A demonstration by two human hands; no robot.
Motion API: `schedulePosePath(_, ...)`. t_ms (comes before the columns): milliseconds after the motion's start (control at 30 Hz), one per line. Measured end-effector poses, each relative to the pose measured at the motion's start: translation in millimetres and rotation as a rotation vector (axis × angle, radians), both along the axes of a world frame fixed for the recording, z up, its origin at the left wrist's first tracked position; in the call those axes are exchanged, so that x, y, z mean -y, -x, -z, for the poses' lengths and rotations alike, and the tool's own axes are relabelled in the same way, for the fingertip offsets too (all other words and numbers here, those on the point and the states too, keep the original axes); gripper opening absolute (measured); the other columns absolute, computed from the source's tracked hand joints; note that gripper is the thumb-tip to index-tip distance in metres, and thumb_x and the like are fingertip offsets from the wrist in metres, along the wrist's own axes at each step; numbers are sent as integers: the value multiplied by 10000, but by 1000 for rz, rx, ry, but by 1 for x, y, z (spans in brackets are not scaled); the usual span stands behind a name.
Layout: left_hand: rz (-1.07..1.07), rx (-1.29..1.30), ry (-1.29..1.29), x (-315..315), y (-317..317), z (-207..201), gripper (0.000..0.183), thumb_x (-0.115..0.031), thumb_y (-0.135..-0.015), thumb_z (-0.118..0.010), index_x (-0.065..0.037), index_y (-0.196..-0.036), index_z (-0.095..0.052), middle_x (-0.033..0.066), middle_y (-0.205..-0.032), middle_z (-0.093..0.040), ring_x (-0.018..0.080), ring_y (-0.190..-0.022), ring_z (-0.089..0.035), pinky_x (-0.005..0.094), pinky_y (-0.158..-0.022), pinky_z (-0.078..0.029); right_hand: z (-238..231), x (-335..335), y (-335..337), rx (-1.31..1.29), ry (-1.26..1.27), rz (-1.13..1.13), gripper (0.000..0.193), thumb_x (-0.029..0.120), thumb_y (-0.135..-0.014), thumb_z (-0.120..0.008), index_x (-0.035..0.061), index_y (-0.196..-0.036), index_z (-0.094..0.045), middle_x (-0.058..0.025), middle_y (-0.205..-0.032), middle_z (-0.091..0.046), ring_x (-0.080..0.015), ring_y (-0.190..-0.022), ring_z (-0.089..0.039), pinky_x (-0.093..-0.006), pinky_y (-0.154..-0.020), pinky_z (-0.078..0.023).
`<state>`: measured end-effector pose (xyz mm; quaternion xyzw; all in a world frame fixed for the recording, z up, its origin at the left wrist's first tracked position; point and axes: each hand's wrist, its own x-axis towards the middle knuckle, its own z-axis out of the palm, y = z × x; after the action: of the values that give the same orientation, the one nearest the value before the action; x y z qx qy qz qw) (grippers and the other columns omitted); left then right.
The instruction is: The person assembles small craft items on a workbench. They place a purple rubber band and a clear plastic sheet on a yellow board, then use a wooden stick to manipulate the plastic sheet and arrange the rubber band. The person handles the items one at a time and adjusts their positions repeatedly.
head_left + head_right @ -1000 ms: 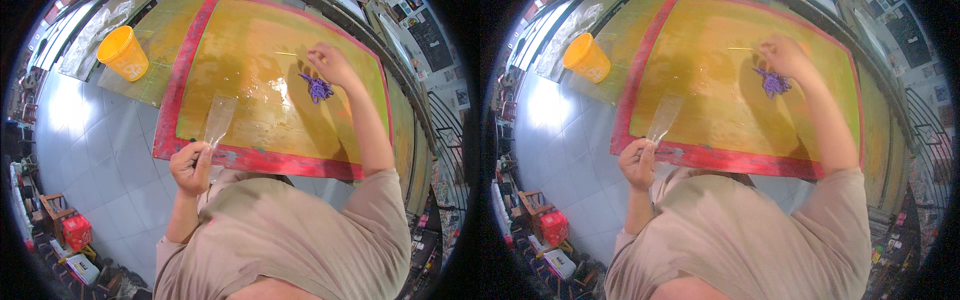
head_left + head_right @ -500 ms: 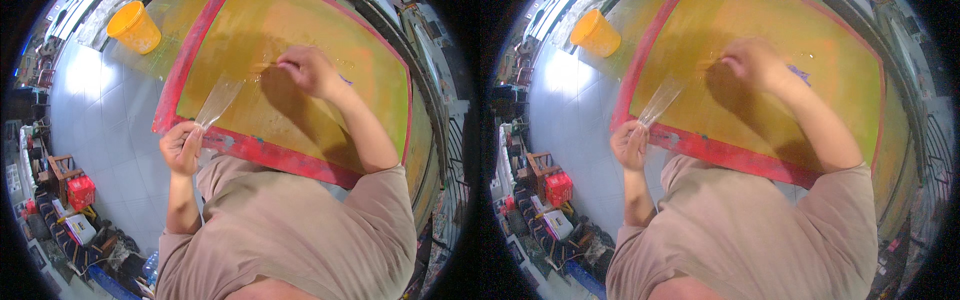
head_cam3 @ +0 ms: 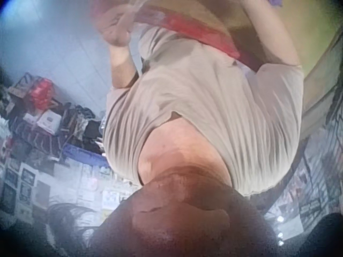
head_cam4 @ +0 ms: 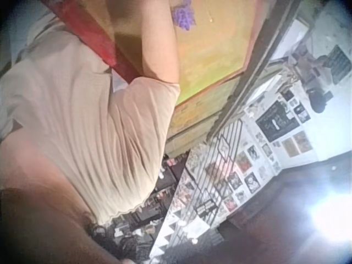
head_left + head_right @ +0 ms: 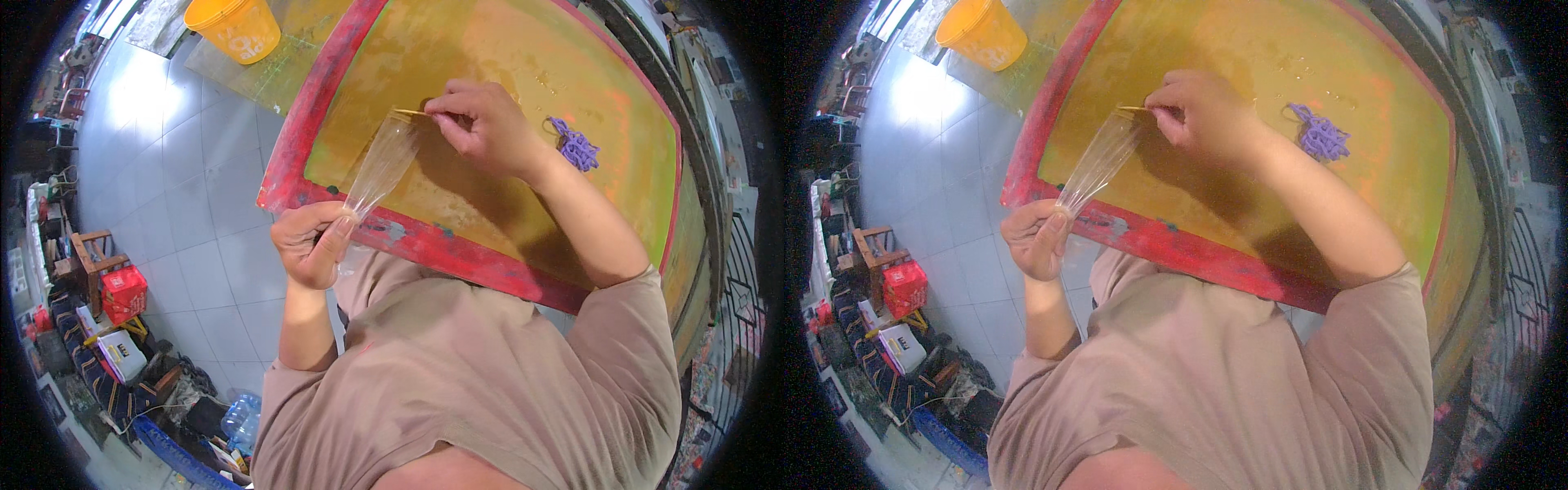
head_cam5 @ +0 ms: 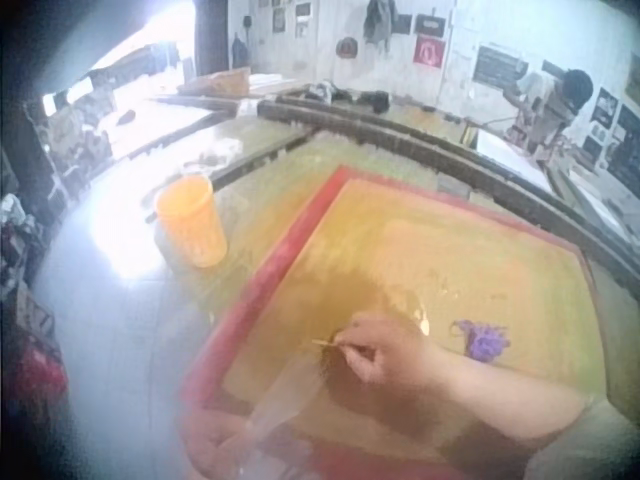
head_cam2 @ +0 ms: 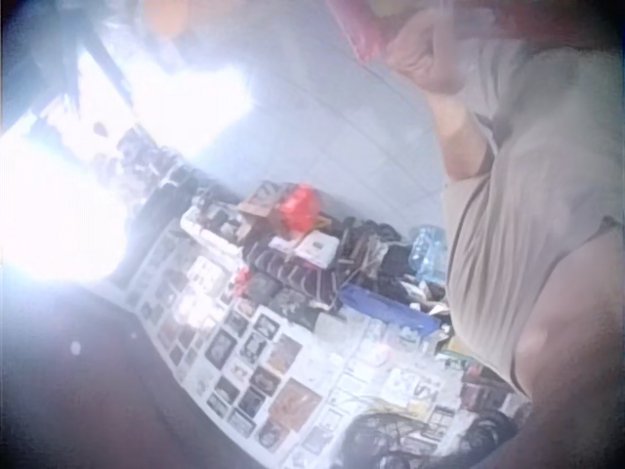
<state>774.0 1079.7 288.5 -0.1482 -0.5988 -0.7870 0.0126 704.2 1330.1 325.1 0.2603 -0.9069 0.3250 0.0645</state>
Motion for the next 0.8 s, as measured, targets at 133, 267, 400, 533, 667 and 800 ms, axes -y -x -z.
schedulePosePath(133, -7, -15, 11, 1, 0, -2, 81, 30, -760, -571, 89, -783, -623, 23, -498, -510, 48, -395, -405, 193, -377, -266, 13, 2, 4, -129, 42, -55, 109, 31, -758, -605, 21, -855, -653, -112, -689, -539, -219, -586, -521, -304, -517, -398)
schedulePosePath(267, -14, -17, 1, 2, -1, 0, 74, 36, -750, -579, 88, -781, -623, 27, -499, -512, 49, -392, -409, 195, -376, -269, 9, 6, 4, -84, 70, 18, 114, 28, -746, -615, 22, -853, -652, -107, -680, -547, -239, -583, -529, -310, -521, -408)
schedulePosePath(400, -23, -47, -10, 2, 0, 1, 69, 39, -745, -583, 84, -781, -623, 28, -512, -519, 49, -388, -405, 196, -373, -266, 8, 5, 6, -99, 71, -24, 112, 27, -743, -616, 23, -849, -651, -106, -681, -556, -243, -587, -539, -309, -526, -417)
schedulePosePath(533, -14, -27, -40, 3, -1, 1, 66, 39, -743, -584, 79, -779, -623, 32, -526, -527, 47, -387, -402, 197, -371, -260, 7, 2, 5, -112, -9, 22, 110, 23, -746, -612, 22, -849, -652, -104, -691, -562, -239, -590, -540, -305, -526, -415)
schedulePosePath(667, -11, -19, -80, 3, -1, 3, 67, 41, -739, -580, 80, -775, -621, 36, -527, -527, 47, -385, -400, 196, -370, -258, 12, -3, 2, -81, 76, -4, 98, 27, -757, -609, 21, -844, -653, -90, -681, -556, -214, -577, -530, -294, -519, -406)
schedulePosePath(800, -26, -16, -90, 2, 0, 2, 60, 50, -721, -573, 78, -748, -619, 45, -529, -536, 47, -384, -401, 194, -369, -258, 8, -6, -3, 50, 86, 80, 118, 68, -741, -601, 20, -832, -657, -97, -696, -562, -227, -608, -542, -304, -542, -424)
